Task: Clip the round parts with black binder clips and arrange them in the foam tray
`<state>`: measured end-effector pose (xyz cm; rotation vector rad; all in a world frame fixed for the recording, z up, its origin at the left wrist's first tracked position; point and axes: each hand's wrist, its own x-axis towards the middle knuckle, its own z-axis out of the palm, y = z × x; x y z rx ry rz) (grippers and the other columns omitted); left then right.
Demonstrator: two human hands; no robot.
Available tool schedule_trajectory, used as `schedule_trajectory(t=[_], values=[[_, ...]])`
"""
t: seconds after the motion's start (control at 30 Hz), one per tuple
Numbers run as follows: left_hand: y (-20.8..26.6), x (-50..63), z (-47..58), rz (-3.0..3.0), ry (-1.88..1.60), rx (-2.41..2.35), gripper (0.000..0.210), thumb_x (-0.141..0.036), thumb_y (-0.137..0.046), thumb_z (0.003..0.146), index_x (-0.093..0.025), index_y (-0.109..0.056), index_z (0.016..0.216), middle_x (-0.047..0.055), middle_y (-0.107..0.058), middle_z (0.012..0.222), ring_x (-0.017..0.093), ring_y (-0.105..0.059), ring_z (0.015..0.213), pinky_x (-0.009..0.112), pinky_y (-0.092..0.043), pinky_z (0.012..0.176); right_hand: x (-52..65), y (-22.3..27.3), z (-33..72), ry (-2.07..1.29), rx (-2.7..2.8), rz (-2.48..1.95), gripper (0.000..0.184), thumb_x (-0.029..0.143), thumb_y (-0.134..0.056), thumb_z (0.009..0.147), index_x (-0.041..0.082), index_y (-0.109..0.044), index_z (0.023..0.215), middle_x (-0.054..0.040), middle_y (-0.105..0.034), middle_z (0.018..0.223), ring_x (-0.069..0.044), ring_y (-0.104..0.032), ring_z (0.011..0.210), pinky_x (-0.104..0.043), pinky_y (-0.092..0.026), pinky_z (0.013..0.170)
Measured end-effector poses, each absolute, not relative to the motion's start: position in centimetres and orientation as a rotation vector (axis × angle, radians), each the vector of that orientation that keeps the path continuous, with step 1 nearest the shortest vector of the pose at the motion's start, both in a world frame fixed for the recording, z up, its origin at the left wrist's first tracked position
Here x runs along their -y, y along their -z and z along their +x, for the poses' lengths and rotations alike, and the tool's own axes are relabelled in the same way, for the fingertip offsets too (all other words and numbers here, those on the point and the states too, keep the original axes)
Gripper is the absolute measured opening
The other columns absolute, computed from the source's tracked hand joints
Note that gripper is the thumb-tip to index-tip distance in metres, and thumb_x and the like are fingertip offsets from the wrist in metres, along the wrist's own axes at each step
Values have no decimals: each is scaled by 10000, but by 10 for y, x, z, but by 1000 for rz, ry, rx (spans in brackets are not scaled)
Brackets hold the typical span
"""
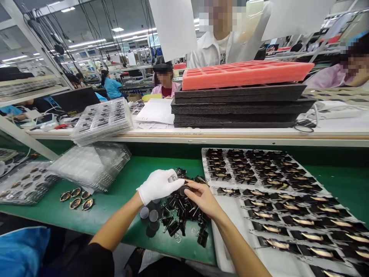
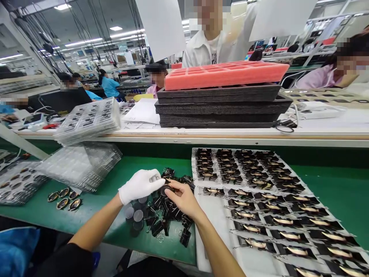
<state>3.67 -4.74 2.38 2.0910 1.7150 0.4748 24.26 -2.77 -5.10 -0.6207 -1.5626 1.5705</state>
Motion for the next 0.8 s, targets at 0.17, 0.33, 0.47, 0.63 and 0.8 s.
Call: schedule_trajectory(t=[0.17, 0.33, 0.47, 0.63, 0.8], values=[[-20, 52, 32, 2187, -466, -1599, 328, -545, -616, 916, -231, -650, 1004, -23, -703, 765, 158, -637, 688, 266, -441, 638, 28, 49, 244, -1593, 1515, -604, 276, 469, -776, 884, 277, -836, 1073, -97, -729, 1318, -306, -616, 1326, -489, -412, 1191], [-5, 45, 27, 2108, -579, -1596, 340, -523, -614, 924, -211, -660, 1049, -6, -721, 809, 144, -637, 687, 261, -490, 666, 27, 47, 250, -1657, 1402, -647, 302, 477, -765, 889, 292, -815, 1122, -60, -704, 1369, -289, -629, 1299, -457, -432, 1165], [-12, 40, 17, 2056, -667, -1665, 355, -534, -622, 903, -202, -692, 1007, 0, -745, 833, 141, -644, 700, 257, -503, 672, 23, 48, 254, -1521, 1495, -805, 327, 485, -715, 912, 247, -799, 1120, -80, -781, 1152, -270, -717, 1059, -422, -532, 976], [-24, 41, 13, 2132, -609, -1610, 326, -504, -640, 901, -202, -729, 986, -13, -734, 781, 128, -637, 674, 241, -497, 665, 19, 50, 256, -1350, 1700, -894, 264, 429, -662, 929, 232, -794, 1046, -58, -791, 1001, -262, -714, 923, -385, -527, 822], [-25, 46, 17, 2261, -568, -1557, 332, -510, -641, 914, -206, -754, 984, -25, -693, 692, 119, -604, 628, 239, -484, 663, 21, 51, 256, -1274, 1829, -865, 201, 360, -659, 925, 258, -801, 1024, -28, -801, 1076, -264, -721, 1006, -377, -511, 880]])
